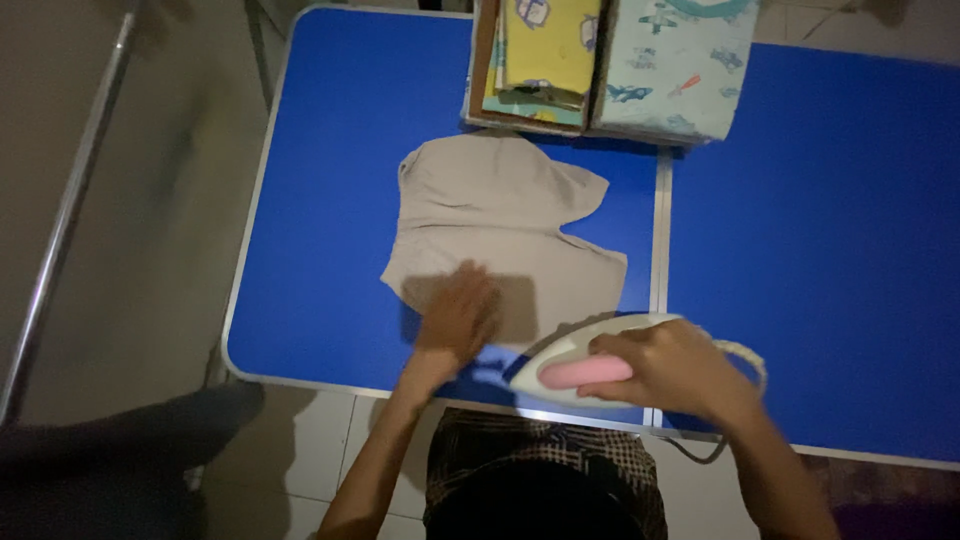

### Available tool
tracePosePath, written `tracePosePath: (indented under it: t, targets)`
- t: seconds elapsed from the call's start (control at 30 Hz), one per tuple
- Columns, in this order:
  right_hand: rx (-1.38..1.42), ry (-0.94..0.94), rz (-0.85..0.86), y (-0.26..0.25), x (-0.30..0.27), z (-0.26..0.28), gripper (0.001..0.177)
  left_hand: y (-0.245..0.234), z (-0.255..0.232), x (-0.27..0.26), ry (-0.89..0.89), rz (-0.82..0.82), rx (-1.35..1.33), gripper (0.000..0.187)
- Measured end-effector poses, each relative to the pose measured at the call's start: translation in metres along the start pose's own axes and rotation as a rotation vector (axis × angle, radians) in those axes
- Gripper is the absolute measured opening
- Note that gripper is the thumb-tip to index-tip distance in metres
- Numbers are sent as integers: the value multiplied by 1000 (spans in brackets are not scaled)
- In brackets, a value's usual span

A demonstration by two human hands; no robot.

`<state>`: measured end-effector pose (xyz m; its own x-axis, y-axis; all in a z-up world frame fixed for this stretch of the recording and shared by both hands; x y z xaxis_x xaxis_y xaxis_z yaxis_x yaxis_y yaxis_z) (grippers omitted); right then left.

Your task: Ironing a pair of beige shorts on a blue folding table.

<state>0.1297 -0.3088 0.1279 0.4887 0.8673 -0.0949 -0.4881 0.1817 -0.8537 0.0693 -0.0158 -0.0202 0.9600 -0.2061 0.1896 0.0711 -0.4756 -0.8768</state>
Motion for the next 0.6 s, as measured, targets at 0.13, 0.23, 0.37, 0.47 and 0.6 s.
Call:
tracePosePath:
  t: [0.13,0.23,0.37,0.47,0.6]
  targets:
    - [-103,64,-90,-24,-7,-2,49,-5,-29,12,153,-22,-102,69]
    - [-249,113,-210,-42,-12,-5,50,5,-40,24,201,2,10,70]
    - [-346,514,-97,-52,-28,-21,49,14,-55,39,182,-9,-50,76]
    - [-394,631,-225,-60,-43,-26,51,19,-66,42,167,-38,-52,79]
    - [-461,713,-377,-69,-62,-32,51,33,-87,45,136,-113,-43,77]
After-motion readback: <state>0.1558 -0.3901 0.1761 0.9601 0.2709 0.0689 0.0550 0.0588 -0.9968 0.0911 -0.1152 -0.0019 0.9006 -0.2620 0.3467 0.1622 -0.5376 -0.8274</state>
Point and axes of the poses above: each hand's wrist, its own x-axis towards the middle knuckle, its own y-axis out of the palm, z = x × y, the point moved 2 cm from there along x, towards the middle knuckle
